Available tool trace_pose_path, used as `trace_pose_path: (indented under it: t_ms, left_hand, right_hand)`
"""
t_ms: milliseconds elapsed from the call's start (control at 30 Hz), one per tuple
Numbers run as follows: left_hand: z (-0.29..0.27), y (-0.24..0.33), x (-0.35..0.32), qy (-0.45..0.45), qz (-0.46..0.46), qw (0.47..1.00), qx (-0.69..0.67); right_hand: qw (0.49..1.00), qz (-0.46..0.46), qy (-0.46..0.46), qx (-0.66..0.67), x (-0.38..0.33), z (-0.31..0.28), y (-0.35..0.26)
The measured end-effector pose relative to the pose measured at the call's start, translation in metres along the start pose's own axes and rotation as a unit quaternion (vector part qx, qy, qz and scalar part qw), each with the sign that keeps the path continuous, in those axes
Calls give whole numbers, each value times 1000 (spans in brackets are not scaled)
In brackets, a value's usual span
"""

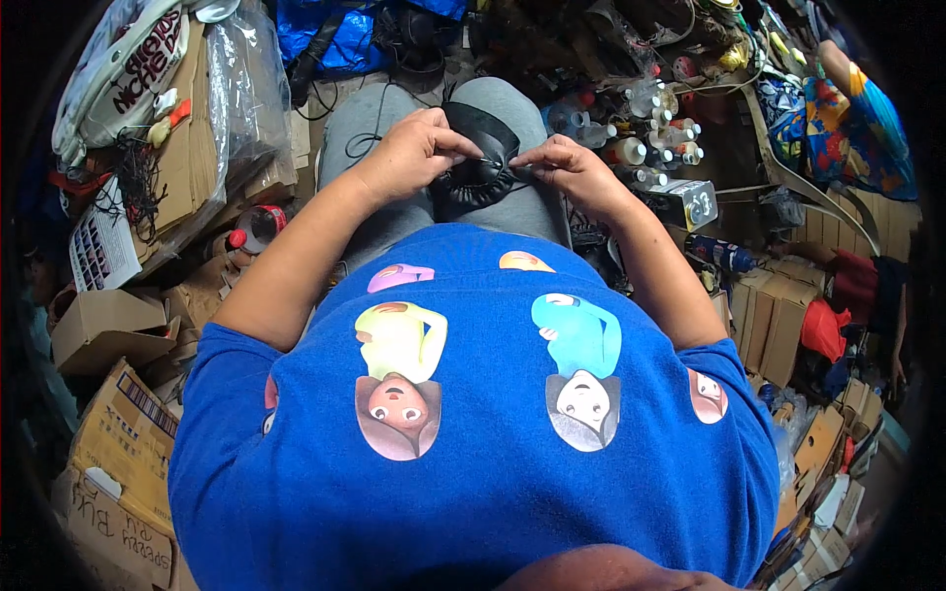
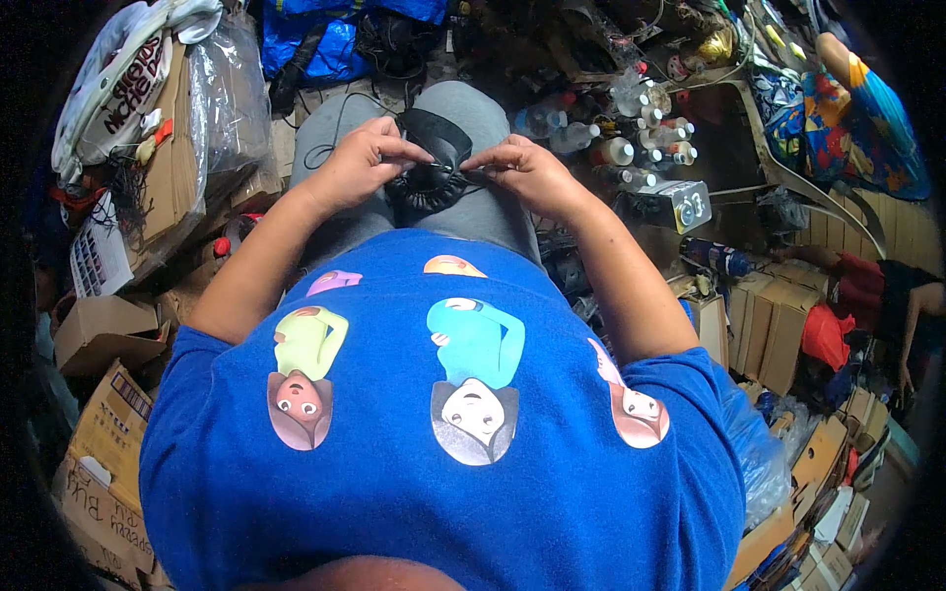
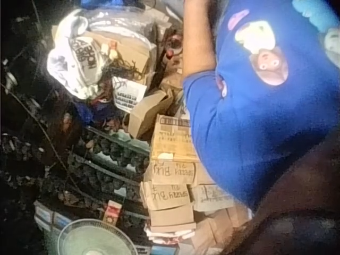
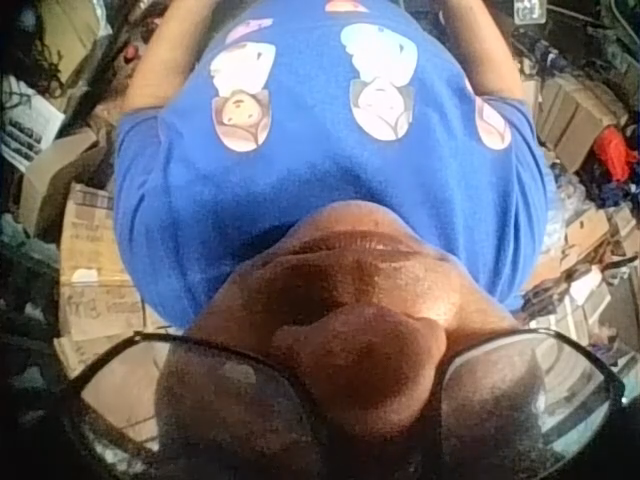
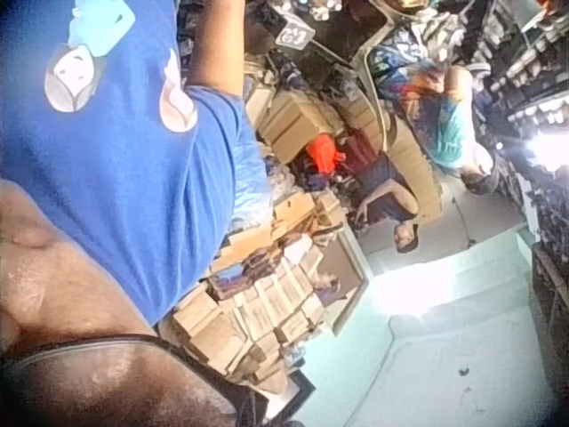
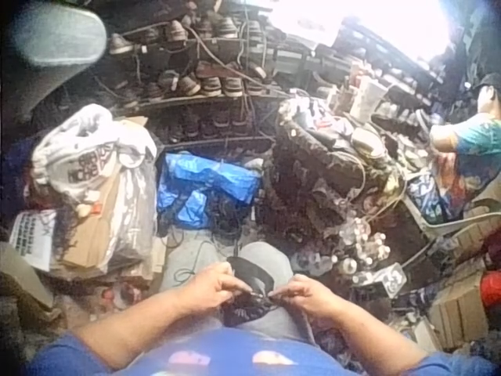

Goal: Stitching a black circular shoe component using a needle and thread.

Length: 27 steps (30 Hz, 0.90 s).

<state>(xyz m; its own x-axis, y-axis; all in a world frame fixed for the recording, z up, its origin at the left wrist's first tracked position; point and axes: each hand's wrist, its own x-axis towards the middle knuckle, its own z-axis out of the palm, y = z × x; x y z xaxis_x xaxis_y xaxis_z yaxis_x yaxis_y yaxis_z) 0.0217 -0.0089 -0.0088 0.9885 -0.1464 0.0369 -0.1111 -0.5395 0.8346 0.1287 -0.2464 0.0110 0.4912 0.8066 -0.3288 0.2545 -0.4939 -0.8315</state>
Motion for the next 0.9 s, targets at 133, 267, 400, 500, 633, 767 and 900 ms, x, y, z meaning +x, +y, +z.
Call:
trace_pose_path:
  t_ms: [133, 267, 400, 500, 633, 767, 900]
  left_hand:
    - [0, 3, 1, -8, 5, 1000, 9]
    - [2, 4, 5, -26, -13, 1000, -7]
    - [4, -4, 13, -79, -47, 992, -83]
    - [7, -13, 21, -102, -49, 987, -114]
    - [8, -18, 22, -118, -28, 984, -132]
    - [9, -12, 12, -112, -36, 986, -115]
    - [9, -13, 7, -100, -25, 993, -60]
  right_hand:
    - [1000, 5, -7, 23, 0, 0, -4]
    - [999, 12, -21, 42, -1, -2, -5]
    - [993, 14, -40, 111, 3, -3, 7]
    - [992, 6, -63, 108, 8, -6, 9]
    - [989, 18, -73, 124, 9, -4, 14]
    - [994, 3, -66, 90, 5, -1, 15]
    - [995, -5, -46, 93, -1, 3, 19]
